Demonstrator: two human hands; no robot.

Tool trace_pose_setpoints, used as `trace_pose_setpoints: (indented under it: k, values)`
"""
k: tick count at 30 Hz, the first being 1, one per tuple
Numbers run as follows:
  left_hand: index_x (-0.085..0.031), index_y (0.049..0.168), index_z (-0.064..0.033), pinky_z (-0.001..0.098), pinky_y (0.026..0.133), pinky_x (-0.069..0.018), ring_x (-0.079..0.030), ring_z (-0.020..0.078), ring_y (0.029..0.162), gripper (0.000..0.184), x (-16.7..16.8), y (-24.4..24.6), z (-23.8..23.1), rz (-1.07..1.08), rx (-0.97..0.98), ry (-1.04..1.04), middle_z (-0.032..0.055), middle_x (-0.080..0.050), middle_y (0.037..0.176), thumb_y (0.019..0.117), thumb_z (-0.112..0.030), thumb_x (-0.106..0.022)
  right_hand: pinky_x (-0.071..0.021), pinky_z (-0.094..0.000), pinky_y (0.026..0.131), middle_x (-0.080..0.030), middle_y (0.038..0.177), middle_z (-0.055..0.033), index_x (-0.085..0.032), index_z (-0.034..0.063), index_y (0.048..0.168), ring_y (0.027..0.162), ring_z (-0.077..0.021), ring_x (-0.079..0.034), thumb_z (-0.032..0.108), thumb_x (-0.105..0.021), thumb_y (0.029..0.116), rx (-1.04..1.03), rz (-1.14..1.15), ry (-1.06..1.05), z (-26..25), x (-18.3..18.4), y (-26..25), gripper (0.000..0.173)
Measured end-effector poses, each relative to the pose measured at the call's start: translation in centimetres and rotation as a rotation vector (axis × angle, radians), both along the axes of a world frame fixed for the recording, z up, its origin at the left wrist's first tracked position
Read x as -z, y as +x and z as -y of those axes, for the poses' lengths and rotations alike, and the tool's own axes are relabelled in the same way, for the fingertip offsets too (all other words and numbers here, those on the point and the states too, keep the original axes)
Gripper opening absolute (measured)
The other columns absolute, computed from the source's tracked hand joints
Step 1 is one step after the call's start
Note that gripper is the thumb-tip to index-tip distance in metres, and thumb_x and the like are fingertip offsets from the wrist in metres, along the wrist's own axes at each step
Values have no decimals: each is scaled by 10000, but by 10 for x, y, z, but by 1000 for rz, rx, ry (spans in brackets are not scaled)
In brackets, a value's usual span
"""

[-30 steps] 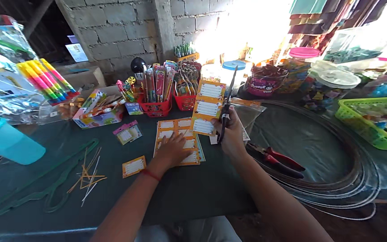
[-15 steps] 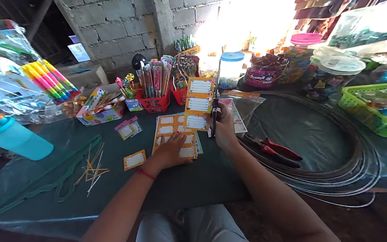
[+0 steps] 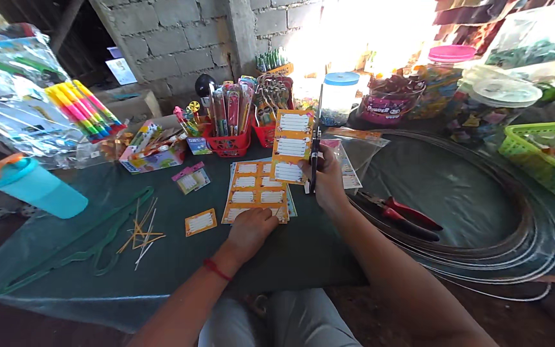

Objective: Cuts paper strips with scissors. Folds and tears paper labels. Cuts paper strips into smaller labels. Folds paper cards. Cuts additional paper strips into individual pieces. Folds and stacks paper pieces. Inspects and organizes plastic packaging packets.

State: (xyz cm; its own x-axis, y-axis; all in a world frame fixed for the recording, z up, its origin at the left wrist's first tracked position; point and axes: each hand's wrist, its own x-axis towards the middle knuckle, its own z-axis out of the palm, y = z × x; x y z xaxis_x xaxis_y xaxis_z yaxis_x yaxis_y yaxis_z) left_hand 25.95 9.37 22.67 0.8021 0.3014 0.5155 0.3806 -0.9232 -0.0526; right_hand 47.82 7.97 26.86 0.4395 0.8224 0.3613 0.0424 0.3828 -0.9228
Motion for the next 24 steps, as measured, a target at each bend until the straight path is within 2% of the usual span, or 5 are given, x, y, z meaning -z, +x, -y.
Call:
trace_pose_setpoints:
  k: [7, 10, 13, 17, 24]
  values:
    - [-757, 960, 18, 473, 847, -581, -725, 320, 916, 129, -24, -30, -1, 98, -89, -407, 179, -729, 947, 944, -73, -667, -546, -222, 628, -685, 931, -42, -474, 50, 1394, 711, -51, -649, -24, -691, 910, 23, -9, -6, -1, 0, 0, 536]
    - [-759, 995, 15, 406, 814, -596, -716, 237, 858, 155, -49, -98, -11, 347, -381, -379, 147, -729, 956, 957, -104, -667, -550, -202, 646, -687, 918, -29, -477, 44, 1385, 708, -33, -649, -31, -679, 914, 7, -34, -6, 2, -3, -4, 518]
    - [-716, 1118, 40, 553, 919, -536, -690, 369, 995, 223, -66, -184, -33, 244, -770, -511, 233, -707, 1089, 991, -135, -661, -558, -208, 662, -686, 883, -17, -477, 35, 1365, 716, -41, -656, -37, -676, 899, -68, -52, -14, 6, -3, -15, 512]
    - [-465, 1501, 28, 821, 1103, -123, -148, 639, 1460, 690, -72, -212, -38, 173, -954, -516, 410, -233, 1576, 934, -239, -753, -583, -226, 736, -703, 952, -27, -468, -21, 1346, 793, -55, -686, -48, -669, 889, -203, -67, 2, 14, -3, -31, 500]
    - [-371, 1534, 6, 404, 1061, -499, -564, 233, 1316, 772, -80, -73, -26, 490, -161, -864, 152, -528, 1481, 926, -354, -682, -593, -223, 803, -721, 1013, -25, -455, -78, 1333, 857, -41, -703, -33, -676, 876, -277, 32, 123, 18, 2, -37, 510]
